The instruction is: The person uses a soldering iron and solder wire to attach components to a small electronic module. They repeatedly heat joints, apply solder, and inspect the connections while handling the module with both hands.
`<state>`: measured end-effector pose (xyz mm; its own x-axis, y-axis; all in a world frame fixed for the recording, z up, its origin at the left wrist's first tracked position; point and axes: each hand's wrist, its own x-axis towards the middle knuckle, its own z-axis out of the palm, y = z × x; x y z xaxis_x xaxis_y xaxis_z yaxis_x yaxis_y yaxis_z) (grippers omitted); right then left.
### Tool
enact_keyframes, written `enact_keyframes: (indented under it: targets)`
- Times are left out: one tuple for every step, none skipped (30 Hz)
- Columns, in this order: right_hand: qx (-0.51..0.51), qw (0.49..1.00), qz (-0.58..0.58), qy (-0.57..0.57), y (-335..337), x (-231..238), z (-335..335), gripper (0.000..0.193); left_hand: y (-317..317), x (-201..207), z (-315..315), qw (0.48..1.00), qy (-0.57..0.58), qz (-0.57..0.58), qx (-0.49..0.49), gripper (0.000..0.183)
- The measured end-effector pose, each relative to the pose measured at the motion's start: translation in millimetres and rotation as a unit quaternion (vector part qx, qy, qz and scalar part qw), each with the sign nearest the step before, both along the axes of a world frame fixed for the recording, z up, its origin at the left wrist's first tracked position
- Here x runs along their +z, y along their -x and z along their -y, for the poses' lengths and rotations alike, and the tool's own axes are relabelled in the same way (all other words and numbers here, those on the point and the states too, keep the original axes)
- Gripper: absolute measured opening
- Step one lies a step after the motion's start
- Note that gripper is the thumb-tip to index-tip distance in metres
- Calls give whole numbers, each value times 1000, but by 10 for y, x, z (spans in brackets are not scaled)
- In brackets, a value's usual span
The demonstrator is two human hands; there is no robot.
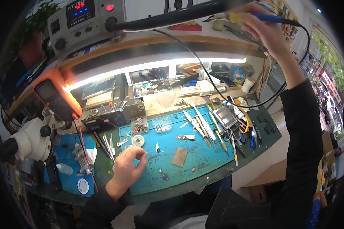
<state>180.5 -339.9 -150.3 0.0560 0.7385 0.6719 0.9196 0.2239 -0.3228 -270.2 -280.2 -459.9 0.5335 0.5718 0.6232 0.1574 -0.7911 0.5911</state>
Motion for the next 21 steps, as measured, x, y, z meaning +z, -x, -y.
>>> enact_keyframes:
  targets:
    - [60, 988, -141, -23, 299, -138, 53, 26, 81, 28, 5, 1000, -23, -8, 6, 18]
    - [117, 952, -281, -44, 483, -274, 41, 22, 133, 92, -37, 999, -45, -16, 12, 18]
    - [141, 958, -245, -42, 270, -491, 164, 35, 119, 58, -22, 998, -49, -25, 1, 18]
    - [160, 965, -202, -46, 42, -638, 370, 50, 27, 70, 9, 999, -15, -24, -23, 17]
    - [119, 965, -226, -57, 224, -893, 509, 58, 3, 78, 16, 998, -11, -32, -44, 18]
    - [155, 949, -272, -31, 497, -1190, 653, 50, 56, 96, 50, 997, -12, -45, -59, 19]
    - [169, 942, -289, -24, 741, -1486, 740, 47, 149, 130, 71, 995, -27, -71, -58, 19]
    - [148, 947, -284, -12, 992, -1763, 914, 44, 153, 111, 87, 993, -34, -83, -77, 19]
    - [127, 952, -278, -3, 1240, -2048, 1077, 42, 162, 96, 109, 990, -40, -98, -96, 20]
    - [103, 958, -269, 9, 1457, -2250, 1265, 40, 128, 84, 120, 988, -32, -101, -108, 20]
    - [81, 959, -271, 18, 1657, -2459, 1426, 40, 115, 72, 139, 987, -25, -107, -118, 21]
    - [90, 959, -264, 40, 1780, -2630, 1509, 38, 128, 69, 155, 986, -17, -118, -120, 21]
    - [68, 949, -302, 57, 1983, -2821, 1589, 36, 147, 72, 166, 985, -24, -123, -120, 23]
    - [49, 938, -336, 72, 2134, -2970, 1613, 35, 182, 78, 192, 985, -25, -131, -109, 24]
    - [78, 943, -318, 66, 2178, -3076, 1606, 35, 205, 66, 220, 985, -23, -134, -103, 24]
    - [105, 946, -300, 58, 2214, -3142, 1584, 34, 212, 57, 234, 985, -22, -137, -98, 25]
    - [113, 938, -324, 52, 2268, -3188, 1557, 33, 195, 54, 228, 986, -32, -133, -94, 25]
    - [116, 930, -341, 77, 2308, -3211, 1543, 32, 184, 56, 223, 987, -43, -130, -87, 24]
    - [115, 936, -324, 78, 2319, -3202, 1490, 31, 178, 58, 215, 987, -55, -127, -81, 24]
    - [113, 942, -307, 79, 2322, -3191, 1444, 30, 182, 58, 210, 986, -51, -135, -82, 24]
    - [108, 936, -323, 92, 2336, -3191, 1439, 28, 186, 53, 202, 986, -48, -138, -82, 24]
